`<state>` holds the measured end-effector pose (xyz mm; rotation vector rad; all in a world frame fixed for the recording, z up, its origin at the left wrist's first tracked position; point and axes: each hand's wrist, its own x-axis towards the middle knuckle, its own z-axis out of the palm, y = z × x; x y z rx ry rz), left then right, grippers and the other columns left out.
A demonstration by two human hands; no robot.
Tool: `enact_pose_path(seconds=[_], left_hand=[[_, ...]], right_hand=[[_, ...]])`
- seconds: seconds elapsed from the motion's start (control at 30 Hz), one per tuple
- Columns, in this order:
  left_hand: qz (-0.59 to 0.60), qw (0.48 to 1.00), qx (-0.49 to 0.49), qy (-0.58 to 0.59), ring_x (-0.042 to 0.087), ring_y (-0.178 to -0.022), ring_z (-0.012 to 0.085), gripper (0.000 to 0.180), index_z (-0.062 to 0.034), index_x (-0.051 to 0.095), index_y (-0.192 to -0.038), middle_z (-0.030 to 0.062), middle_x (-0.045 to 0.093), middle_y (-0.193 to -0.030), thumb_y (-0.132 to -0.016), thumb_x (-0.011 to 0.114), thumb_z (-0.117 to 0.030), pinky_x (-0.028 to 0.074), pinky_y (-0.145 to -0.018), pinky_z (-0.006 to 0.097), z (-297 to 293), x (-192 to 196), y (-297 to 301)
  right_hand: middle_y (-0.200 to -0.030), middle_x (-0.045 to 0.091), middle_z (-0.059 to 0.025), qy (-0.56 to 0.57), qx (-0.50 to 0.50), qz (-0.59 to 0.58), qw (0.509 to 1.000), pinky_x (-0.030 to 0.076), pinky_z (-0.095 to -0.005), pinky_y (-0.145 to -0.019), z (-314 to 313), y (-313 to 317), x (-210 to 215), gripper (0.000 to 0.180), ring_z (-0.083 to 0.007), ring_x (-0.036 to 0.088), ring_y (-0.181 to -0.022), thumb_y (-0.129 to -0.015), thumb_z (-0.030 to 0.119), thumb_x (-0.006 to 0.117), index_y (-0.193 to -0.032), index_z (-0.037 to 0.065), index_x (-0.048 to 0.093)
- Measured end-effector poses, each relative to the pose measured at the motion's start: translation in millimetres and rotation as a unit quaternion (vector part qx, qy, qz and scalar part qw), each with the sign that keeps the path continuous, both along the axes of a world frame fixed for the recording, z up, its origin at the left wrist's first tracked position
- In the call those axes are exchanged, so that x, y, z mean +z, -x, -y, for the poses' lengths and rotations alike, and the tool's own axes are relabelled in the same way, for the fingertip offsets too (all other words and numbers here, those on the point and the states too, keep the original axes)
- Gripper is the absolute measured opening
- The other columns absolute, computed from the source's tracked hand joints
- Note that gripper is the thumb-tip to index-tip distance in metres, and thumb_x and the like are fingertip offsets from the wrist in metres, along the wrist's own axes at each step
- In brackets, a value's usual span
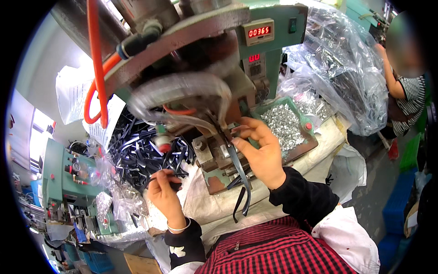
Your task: The person repeatedly picks up small metal pieces and black plastic strips, places them into a press machine, and removes the assembled components. The process is continuous and repetitive throughout the clip.
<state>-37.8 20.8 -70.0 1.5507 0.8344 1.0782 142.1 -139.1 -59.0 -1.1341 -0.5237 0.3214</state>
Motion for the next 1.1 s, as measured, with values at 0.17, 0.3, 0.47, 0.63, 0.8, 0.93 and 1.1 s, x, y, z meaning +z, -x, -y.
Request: enact_pose_path(seconds=[0.17, 0.3, 0.47, 0.63, 0.8, 0.93, 1.1], left_hand=[[0.109, 0.962, -0.043, -0.248, 0.066, -0.07, 0.0159, 0.012, 0.0029, 0.063, -0.108, 0.0162, 0.071, -0.1, -0.104, 0.056, -0.006, 0.053, -0.063, 0.025, 34, 47, -15], [0.008, 0.839, -0.144, -0.524, 0.072, -0.077, 0.029, 0.012, -0.0023, 0.068, -0.097, 0.0192, 0.075, -0.092, -0.087, 0.076, -0.003, 0.059, -0.068, 0.035, 53, 49, -23], [0.003, 0.736, -0.213, -0.642, 0.061, -0.064, 0.0129, 0.022, -0.0051, 0.072, -0.094, 0.0113, 0.074, -0.104, -0.077, 0.086, -0.009, 0.046, -0.053, 0.025, 65, 44, -58], [0.031, 0.724, -0.216, -0.654, 0.058, -0.053, 0.012, 0.025, -0.0067, 0.069, -0.093, 0.0111, 0.074, -0.099, -0.075, 0.087, -0.006, 0.04, -0.044, 0.026, 54, 25, -74], [0.018, 0.748, -0.222, -0.626, 0.059, -0.054, 0.0127, 0.027, -0.0049, 0.071, -0.096, 0.0118, 0.075, -0.103, -0.073, 0.086, -0.004, 0.041, -0.044, 0.027, 57, 24, -65], [-0.06, 0.793, -0.222, -0.564, 0.067, -0.068, 0.0204, 0.024, -0.0028, 0.075, -0.098, 0.0126, 0.077, -0.103, -0.075, 0.081, 0.0, 0.051, -0.057, 0.031, 62, 35, -12], [-0.142, 0.862, 0.132, -0.468, 0.067, -0.085, 0.023, 0.012, 0.0023, 0.074, -0.096, 0.0122, 0.074, -0.095, -0.086, 0.074, 0.008, 0.052, -0.077, 0.033, 20, 43, 23]], right_hand=[[-0.107, 0.07, -0.0075, -0.019, 0.016, -0.03, 0.999, 0.049, -0.0255, -0.093, -5, 11, 14, 0.05, -0.0112, 0.065, -0.1, -0.09, -0.003, 0.068, -0.138, -0.002, 0.053], [-0.131, 0.064, -0.0199, 0.108, -0.003, 0.182, 0.977, 0.049, -0.0402, -0.102, 34, 12, 22, 0.045, -0.0308, 0.064, -0.12, -0.089, 0.004, 0.068, -0.133, 0.0, 0.06], [-0.123, 0.064, -0.0207, 0.468, -0.252, 0.433, 0.728, 0.05, -0.0499, -0.099, 69, -66, -49, 0.026, -0.0409, 0.058, -0.126, -0.081, 0.01, 0.075, -0.106, 0.006, 0.073], [-0.114, 0.067, -0.0159, 0.383, -0.266, 0.434, 0.771, 0.05, -0.0481, -0.096, 78, -87, -77, 0.013, -0.0401, 0.059, -0.123, -0.077, 0.005, 0.077, -0.088, 0.005, 0.07], [-0.101, 0.07, -0.0161, 0.324, -0.285, 0.397, 0.81, 0.052, -0.0446, -0.092, 73, -83, -72, 0.01, -0.0387, 0.065, -0.108, -0.082, 0.003, 0.072, -0.091, 0.002, 0.069], [-0.096, 0.069, -0.0041, 0.159, -0.268, 0.125, 0.942, 0.051, -0.0292, -0.084, 93, -85, -82, 0.013, -0.0132, 0.066, -0.094, -0.1, 0.006, 0.061, -0.109, 0.001, 0.068], [-0.101, 0.068, -0.0037, 0.005, -0.249, -0.008, 0.968, 0.051, -0.0282, -0.088, 85, -86, -97, 0.018, -0.013, 0.066, -0.095, -0.102, 0.005, 0.058, -0.118, 0.0, 0.064]])
